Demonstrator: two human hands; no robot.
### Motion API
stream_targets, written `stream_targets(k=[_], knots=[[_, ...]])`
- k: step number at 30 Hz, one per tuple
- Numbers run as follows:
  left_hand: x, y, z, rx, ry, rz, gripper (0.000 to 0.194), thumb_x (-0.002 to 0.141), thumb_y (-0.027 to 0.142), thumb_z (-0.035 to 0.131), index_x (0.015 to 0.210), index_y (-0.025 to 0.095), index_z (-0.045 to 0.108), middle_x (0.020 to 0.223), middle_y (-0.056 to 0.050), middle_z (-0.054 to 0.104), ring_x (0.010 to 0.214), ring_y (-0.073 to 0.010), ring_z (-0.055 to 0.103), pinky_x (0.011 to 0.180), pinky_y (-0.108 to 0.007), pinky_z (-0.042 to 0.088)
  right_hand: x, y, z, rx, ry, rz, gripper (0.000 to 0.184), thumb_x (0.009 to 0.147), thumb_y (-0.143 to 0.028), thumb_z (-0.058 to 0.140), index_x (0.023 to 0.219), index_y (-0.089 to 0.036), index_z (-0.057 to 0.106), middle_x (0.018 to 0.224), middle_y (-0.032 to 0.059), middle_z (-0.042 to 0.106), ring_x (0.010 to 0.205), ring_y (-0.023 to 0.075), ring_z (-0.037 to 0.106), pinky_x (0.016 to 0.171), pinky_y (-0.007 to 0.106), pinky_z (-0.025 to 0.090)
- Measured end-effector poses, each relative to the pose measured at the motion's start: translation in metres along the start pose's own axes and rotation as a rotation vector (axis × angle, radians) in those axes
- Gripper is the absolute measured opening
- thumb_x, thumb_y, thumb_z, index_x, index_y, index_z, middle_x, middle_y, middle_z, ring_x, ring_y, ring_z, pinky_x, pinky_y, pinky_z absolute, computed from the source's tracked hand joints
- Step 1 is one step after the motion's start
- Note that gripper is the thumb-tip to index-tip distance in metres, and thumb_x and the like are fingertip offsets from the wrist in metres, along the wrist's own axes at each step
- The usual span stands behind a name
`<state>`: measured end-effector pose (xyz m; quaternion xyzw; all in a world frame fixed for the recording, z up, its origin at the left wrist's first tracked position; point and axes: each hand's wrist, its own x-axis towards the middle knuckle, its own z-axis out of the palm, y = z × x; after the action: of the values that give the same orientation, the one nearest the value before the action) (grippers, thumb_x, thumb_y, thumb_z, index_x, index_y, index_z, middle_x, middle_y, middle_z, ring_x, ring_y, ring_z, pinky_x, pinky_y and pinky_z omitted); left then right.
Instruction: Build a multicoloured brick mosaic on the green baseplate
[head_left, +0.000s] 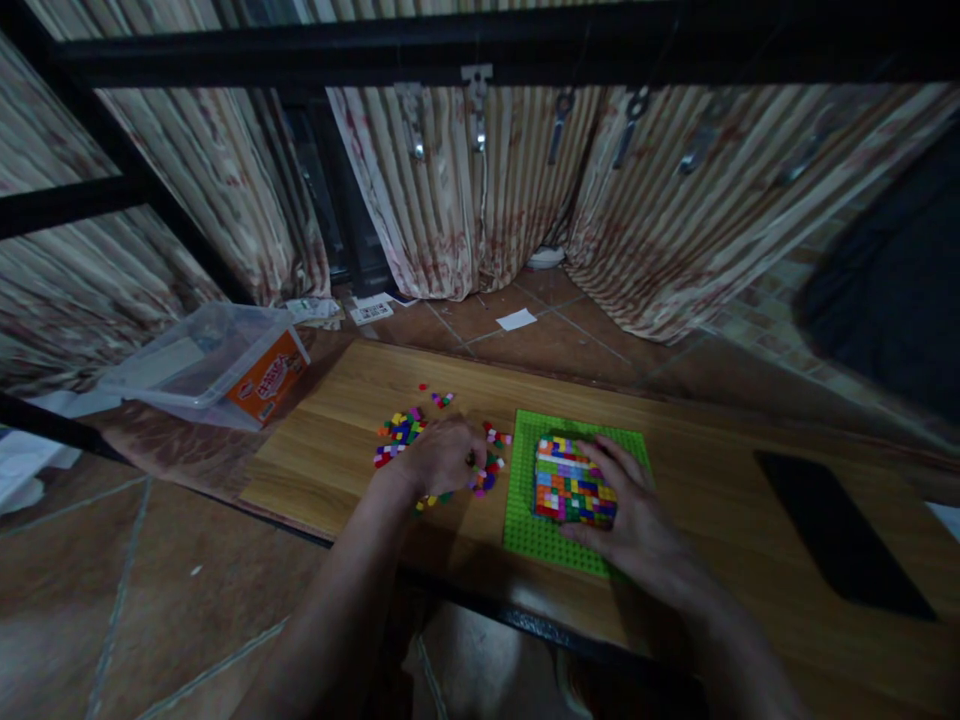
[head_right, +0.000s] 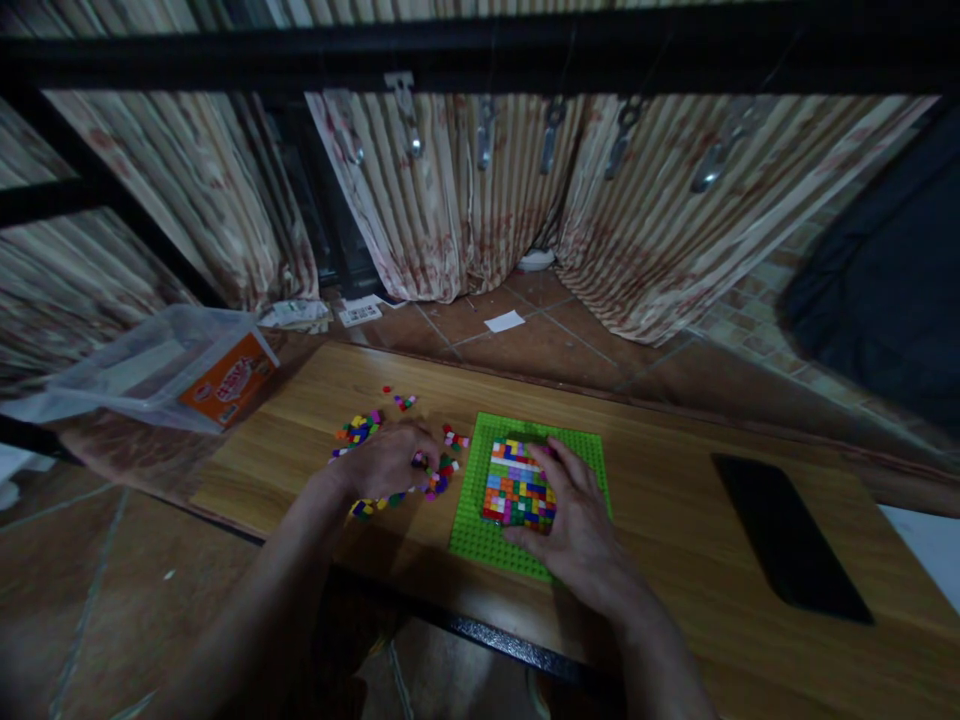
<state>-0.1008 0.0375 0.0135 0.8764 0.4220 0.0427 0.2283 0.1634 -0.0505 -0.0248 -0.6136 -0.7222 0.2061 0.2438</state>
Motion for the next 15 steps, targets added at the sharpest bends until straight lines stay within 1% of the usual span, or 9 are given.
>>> stream_targets(k=[4, 6, 9, 11, 12, 15], knots=[[0.0002, -0.0003, 0.0007, -0.020, 0.003, 0.009, 0.010, 0.067, 0.014, 0.064, 0.072, 0.019, 0.072, 0.088, -0.003, 0.069, 0.093, -0.0194, 0.060, 0.084, -0.028, 0.043, 0.0000, -0.0053, -0.0042, 0.022, 0.031, -0.002, 0.082, 0.068, -0.051, 0.072, 0.139, -0.035, 0.035, 0.150, 0.0058, 0.027, 0.136, 0.0339, 0.031, 0.109, 0.054, 0.032], [0.0001, -0.0003, 0.0012, -0.026, 0.003, 0.015, 0.010, 0.068, 0.013, 0.062, 0.068, 0.018, 0.070, 0.086, -0.003, 0.069, 0.092, -0.0189, 0.059, 0.082, -0.027, 0.043, 0.0004, -0.0064, -0.0054, 0.031, 0.048, -0.013, 0.080, 0.069, -0.054, 0.071, 0.138, -0.035, 0.036, 0.149, 0.0057, 0.027, 0.136, 0.0339, 0.031, 0.109, 0.055, 0.032], [0.0007, 0.0005, 0.0014, -0.025, 0.009, 0.013, 0.010, 0.070, 0.013, 0.061, 0.068, 0.018, 0.069, 0.083, -0.003, 0.068, 0.091, -0.0187, 0.059, 0.081, -0.027, 0.044, 0.0012, -0.0064, -0.0057, 0.030, 0.062, -0.017, 0.078, 0.070, -0.057, 0.070, 0.137, -0.035, 0.037, 0.149, 0.0054, 0.028, 0.135, 0.0331, 0.032, 0.109, 0.054, 0.033], [0.0022, 0.0011, 0.0017, -0.019, 0.027, -0.001, 0.009, 0.069, 0.014, 0.061, 0.072, 0.018, 0.069, 0.084, -0.004, 0.068, 0.090, -0.0190, 0.059, 0.081, -0.028, 0.044, 0.0016, -0.0062, -0.0053, 0.031, 0.071, -0.015, 0.076, 0.071, -0.058, 0.068, 0.137, -0.035, 0.038, 0.149, 0.0049, 0.028, 0.135, 0.0324, 0.033, 0.109, 0.053, 0.033], [0.0032, 0.0013, 0.0021, -0.018, 0.038, -0.010, 0.012, 0.069, 0.014, 0.061, 0.077, 0.018, 0.070, 0.085, -0.004, 0.068, 0.089, -0.0191, 0.060, 0.080, -0.028, 0.045, 0.0018, -0.0062, -0.0052, 0.035, 0.074, -0.016, 0.075, 0.072, -0.058, 0.068, 0.137, -0.035, 0.038, 0.149, 0.0046, 0.029, 0.135, 0.0322, 0.033, 0.109, 0.053, 0.033], [0.0069, 0.0014, 0.0044, -0.019, 0.063, -0.014, 0.028, 0.067, 0.011, 0.058, 0.090, 0.020, 0.071, 0.090, -0.003, 0.068, 0.090, -0.0190, 0.060, 0.081, -0.028, 0.046, 0.0019, -0.0066, -0.0052, 0.044, 0.075, -0.012, 0.074, 0.073, -0.058, 0.067, 0.137, -0.035, 0.038, 0.149, 0.0041, 0.029, 0.135, 0.0314, 0.033, 0.109, 0.052, 0.034]])
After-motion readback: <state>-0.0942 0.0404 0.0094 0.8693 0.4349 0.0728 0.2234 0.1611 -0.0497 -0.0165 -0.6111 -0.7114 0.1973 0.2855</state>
